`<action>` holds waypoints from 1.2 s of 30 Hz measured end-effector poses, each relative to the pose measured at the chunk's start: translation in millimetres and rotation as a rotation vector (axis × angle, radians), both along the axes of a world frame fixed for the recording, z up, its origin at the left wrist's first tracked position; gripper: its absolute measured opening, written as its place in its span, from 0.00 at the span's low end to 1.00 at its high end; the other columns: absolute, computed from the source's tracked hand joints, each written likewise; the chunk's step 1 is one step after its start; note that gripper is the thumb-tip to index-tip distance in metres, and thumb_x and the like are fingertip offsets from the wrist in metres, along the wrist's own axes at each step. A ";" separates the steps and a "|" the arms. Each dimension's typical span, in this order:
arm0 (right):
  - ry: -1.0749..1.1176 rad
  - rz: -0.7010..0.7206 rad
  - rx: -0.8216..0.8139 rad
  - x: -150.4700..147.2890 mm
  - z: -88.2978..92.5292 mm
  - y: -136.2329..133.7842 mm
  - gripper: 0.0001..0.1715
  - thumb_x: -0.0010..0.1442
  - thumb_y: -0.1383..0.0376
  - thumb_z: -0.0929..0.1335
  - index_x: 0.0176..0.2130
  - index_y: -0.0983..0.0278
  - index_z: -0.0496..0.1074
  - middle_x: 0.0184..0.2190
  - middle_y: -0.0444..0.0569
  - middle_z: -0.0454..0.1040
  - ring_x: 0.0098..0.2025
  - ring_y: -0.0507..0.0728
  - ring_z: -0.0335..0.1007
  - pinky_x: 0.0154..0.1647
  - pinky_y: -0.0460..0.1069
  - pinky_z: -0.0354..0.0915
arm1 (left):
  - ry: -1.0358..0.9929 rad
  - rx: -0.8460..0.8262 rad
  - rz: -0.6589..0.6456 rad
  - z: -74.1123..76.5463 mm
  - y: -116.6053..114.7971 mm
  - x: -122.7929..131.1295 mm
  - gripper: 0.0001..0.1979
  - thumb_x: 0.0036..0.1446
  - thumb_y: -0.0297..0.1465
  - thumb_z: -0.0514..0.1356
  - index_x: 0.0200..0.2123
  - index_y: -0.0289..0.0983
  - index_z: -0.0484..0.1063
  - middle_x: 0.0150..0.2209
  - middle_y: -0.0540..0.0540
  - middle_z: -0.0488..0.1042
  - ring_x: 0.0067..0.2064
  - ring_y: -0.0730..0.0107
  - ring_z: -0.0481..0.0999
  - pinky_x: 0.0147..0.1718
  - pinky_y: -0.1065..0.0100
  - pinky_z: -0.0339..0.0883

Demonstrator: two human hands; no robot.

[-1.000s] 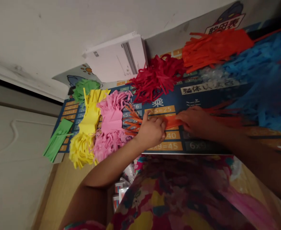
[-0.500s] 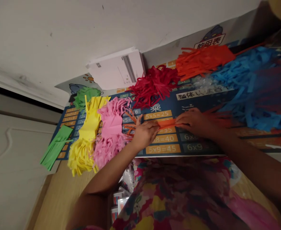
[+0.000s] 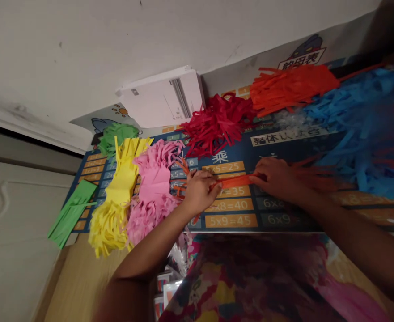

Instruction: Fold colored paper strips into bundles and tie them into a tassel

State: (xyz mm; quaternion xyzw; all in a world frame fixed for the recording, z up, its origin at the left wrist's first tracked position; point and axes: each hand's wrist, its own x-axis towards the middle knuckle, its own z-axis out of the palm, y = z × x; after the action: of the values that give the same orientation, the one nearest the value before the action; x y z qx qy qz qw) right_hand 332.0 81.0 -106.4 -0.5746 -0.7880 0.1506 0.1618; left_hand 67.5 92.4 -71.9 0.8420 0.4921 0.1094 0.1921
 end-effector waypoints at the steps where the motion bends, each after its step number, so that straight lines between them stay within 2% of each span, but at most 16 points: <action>1: -0.007 -0.006 -0.002 -0.5 0.1 0.0 0.13 0.61 0.59 0.67 0.28 0.62 0.74 0.34 0.49 0.75 0.41 0.60 0.69 0.39 0.53 0.54 | 0.013 -0.005 -0.002 1.0 0.5 0.6 0.08 0.61 0.33 0.61 0.32 0.40 0.80 0.39 0.46 0.80 0.47 0.60 0.76 0.56 0.51 0.56; 8: -0.021 -0.007 0.052 -2.6 -0.9 0.6 0.13 0.60 0.59 0.68 0.26 0.62 0.73 0.32 0.49 0.75 0.39 0.60 0.69 0.37 0.53 0.54 | 0.116 0.073 0.000 1.6 2.5 7.3 0.11 0.61 0.36 0.60 0.28 0.39 0.78 0.33 0.46 0.79 0.41 0.58 0.74 0.46 0.52 0.59; 12: -0.030 -0.009 0.063 -3.0 -1.7 0.7 0.13 0.60 0.59 0.68 0.27 0.62 0.73 0.33 0.49 0.75 0.39 0.60 0.69 0.36 0.53 0.53 | 0.151 0.108 -0.016 -0.8 4.6 9.5 0.12 0.60 0.36 0.61 0.26 0.39 0.77 0.33 0.45 0.77 0.42 0.57 0.74 0.43 0.53 0.59; 17: -0.026 -0.025 0.029 -2.4 -1.7 1.1 0.13 0.59 0.59 0.68 0.26 0.62 0.72 0.32 0.49 0.74 0.38 0.60 0.68 0.36 0.53 0.52 | 0.207 0.124 0.001 -1.7 2.8 11.8 0.08 0.59 0.36 0.61 0.30 0.40 0.79 0.33 0.45 0.77 0.42 0.55 0.73 0.46 0.51 0.60; 19: -0.047 -0.076 0.068 -4.9 2.0 -1.7 0.11 0.59 0.58 0.69 0.30 0.63 0.73 0.33 0.50 0.74 0.38 0.60 0.68 0.36 0.53 0.52 | 0.226 0.221 0.034 -0.6 0.0 13.5 0.08 0.57 0.36 0.64 0.34 0.39 0.78 0.37 0.43 0.78 0.45 0.53 0.73 0.48 0.49 0.60; 21: -0.114 -0.128 0.188 -9.9 8.7 -6.7 0.12 0.60 0.56 0.70 0.36 0.63 0.74 0.37 0.53 0.75 0.40 0.62 0.67 0.38 0.54 0.51 | 0.239 0.378 -0.006 1.2 -3.2 15.7 0.12 0.57 0.35 0.65 0.42 0.37 0.77 0.46 0.39 0.77 0.50 0.49 0.71 0.53 0.48 0.58; 23: -0.209 -0.062 0.316 -14.4 16.5 -12.2 0.09 0.63 0.59 0.69 0.39 0.63 0.74 0.39 0.54 0.76 0.43 0.63 0.65 0.43 0.56 0.50 | 0.268 0.487 -0.190 2.7 -5.9 17.5 0.12 0.62 0.32 0.61 0.49 0.38 0.75 0.51 0.40 0.76 0.54 0.51 0.70 0.56 0.48 0.56; 24: -0.248 0.013 0.354 -14.9 20.1 -14.4 0.06 0.64 0.63 0.67 0.38 0.62 0.74 0.38 0.53 0.76 0.43 0.63 0.65 0.45 0.57 0.49 | 0.294 0.501 -0.304 3.1 -6.9 17.8 0.11 0.65 0.30 0.58 0.49 0.39 0.74 0.50 0.42 0.77 0.53 0.53 0.70 0.57 0.49 0.55; 26: -0.296 0.130 0.366 -10.5 25.7 -16.8 0.10 0.64 0.70 0.65 0.34 0.62 0.74 0.34 0.51 0.76 0.43 0.62 0.64 0.46 0.58 0.48 | 0.351 0.480 -0.453 3.9 -8.1 16.5 0.11 0.68 0.27 0.53 0.47 0.40 0.75 0.46 0.44 0.79 0.48 0.58 0.73 0.56 0.50 0.56; 28: -0.314 0.113 0.357 -1.2 30.1 -17.2 0.12 0.63 0.72 0.64 0.30 0.62 0.74 0.32 0.51 0.77 0.42 0.62 0.63 0.45 0.58 0.47 | 0.375 0.457 -0.468 5.7 -8.6 13.9 0.12 0.69 0.27 0.52 0.47 0.38 0.75 0.45 0.44 0.80 0.46 0.59 0.74 0.56 0.49 0.56; 30: -0.314 0.062 0.367 5.4 33.9 -17.4 0.11 0.63 0.71 0.65 0.32 0.62 0.75 0.37 0.52 0.78 0.43 0.63 0.64 0.44 0.58 0.47 | 0.365 0.452 -0.445 9.4 -8.9 13.1 0.12 0.68 0.28 0.52 0.47 0.37 0.76 0.46 0.43 0.80 0.47 0.58 0.74 0.58 0.46 0.55; 31: -0.313 0.085 0.374 5.2 35.5 -17.6 0.10 0.62 0.70 0.65 0.34 0.62 0.76 0.39 0.52 0.78 0.44 0.64 0.64 0.44 0.58 0.47 | 0.360 0.451 -0.441 11.8 -9.1 14.2 0.11 0.67 0.30 0.54 0.45 0.37 0.77 0.44 0.42 0.80 0.48 0.56 0.73 0.59 0.44 0.53; 33: -0.319 0.226 0.367 -2.4 36.6 -17.8 0.08 0.62 0.69 0.66 0.37 0.63 0.76 0.40 0.53 0.78 0.43 0.63 0.65 0.43 0.57 0.47 | 0.365 0.454 -0.441 16.5 -9.9 19.7 0.11 0.64 0.33 0.57 0.39 0.37 0.78 0.38 0.41 0.80 0.48 0.51 0.72 0.60 0.40 0.51; 36: -0.349 0.391 0.319 -20.0 31.8 -14.8 0.09 0.62 0.68 0.65 0.34 0.65 0.76 0.34 0.53 0.78 0.37 0.60 0.67 0.41 0.56 0.47 | 0.390 0.478 -0.412 19.7 -11.5 31.1 0.11 0.60 0.36 0.59 0.32 0.36 0.79 0.33 0.39 0.78 0.45 0.49 0.72 0.60 0.38 0.51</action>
State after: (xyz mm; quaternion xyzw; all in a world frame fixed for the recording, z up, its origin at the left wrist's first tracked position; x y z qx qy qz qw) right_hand 311.9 66.2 -74.6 -0.3965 -0.9133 -0.0479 0.0801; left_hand 98.6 80.9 -52.2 0.9495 0.3001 0.0178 -0.0893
